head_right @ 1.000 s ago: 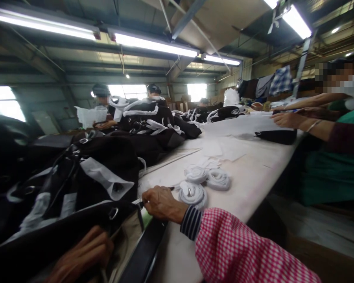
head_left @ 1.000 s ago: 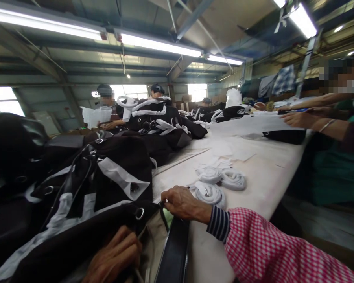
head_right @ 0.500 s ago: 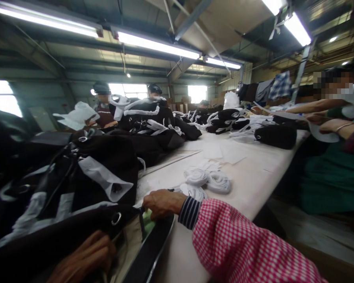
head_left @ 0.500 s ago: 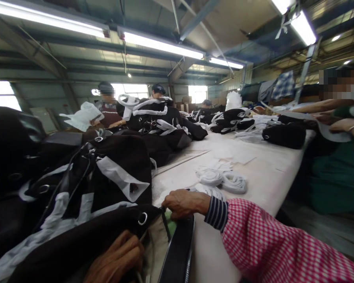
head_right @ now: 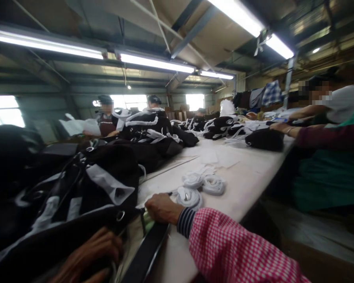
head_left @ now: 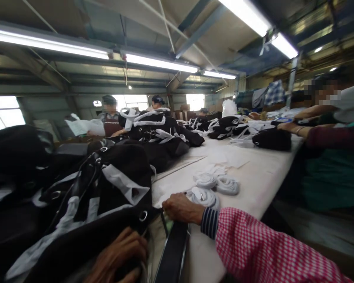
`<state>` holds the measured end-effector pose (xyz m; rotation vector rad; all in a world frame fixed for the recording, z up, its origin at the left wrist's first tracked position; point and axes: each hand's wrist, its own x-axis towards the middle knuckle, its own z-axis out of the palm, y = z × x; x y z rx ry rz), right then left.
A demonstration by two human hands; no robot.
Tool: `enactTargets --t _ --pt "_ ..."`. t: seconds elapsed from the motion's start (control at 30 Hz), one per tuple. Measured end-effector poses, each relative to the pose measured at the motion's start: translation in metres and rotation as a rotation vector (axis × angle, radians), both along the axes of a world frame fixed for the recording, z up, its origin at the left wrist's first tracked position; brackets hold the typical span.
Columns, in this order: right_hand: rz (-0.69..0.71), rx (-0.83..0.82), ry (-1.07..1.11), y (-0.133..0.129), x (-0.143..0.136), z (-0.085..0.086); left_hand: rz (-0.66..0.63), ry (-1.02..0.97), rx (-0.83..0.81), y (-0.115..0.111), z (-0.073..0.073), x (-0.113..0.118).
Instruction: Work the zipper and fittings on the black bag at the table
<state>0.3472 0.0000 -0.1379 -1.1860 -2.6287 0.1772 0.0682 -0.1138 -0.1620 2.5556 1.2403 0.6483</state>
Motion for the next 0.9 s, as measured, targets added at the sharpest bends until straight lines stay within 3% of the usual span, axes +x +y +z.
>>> enactTargets --t 0.03,0.1,0.17,0.23,0.33,0.43,0.63,0.8,0.9 --pt "-0.037 -0.010 0.055 -0.002 0.005 0.002 0.025 -0.003 -0.034 -0.011 0.015 0.006" --pt "-0.083 -0.036 0.148 -0.007 0.018 0.010 -0.046 0.033 -0.207 -0.026 0.045 0.021" --pt "-0.105 -0.107 0.252 -0.013 0.030 0.023 -0.042 -0.024 -0.253 -0.030 0.068 0.034" --pt "-0.113 -0.351 0.480 -0.025 0.038 0.039 -0.011 -0.062 -0.257 -0.030 0.080 0.042" --pt "-0.042 -0.809 0.766 -0.050 0.032 0.056 -0.003 -0.073 -0.252 -0.028 0.083 0.047" --pt "0.033 -1.030 0.697 -0.069 0.009 0.049 -0.019 -0.075 -0.253 -0.028 0.080 0.048" --pt "-0.172 -1.185 0.420 -0.066 -0.010 0.015 -0.002 0.078 -0.161 -0.035 0.076 0.054" --pt "-0.082 -1.273 0.456 -0.054 -0.022 0.014 -0.064 0.230 -0.001 -0.032 0.072 0.061" --pt "-0.025 -1.209 0.552 -0.054 -0.043 0.004 -0.072 0.257 0.020 -0.027 0.069 0.061"
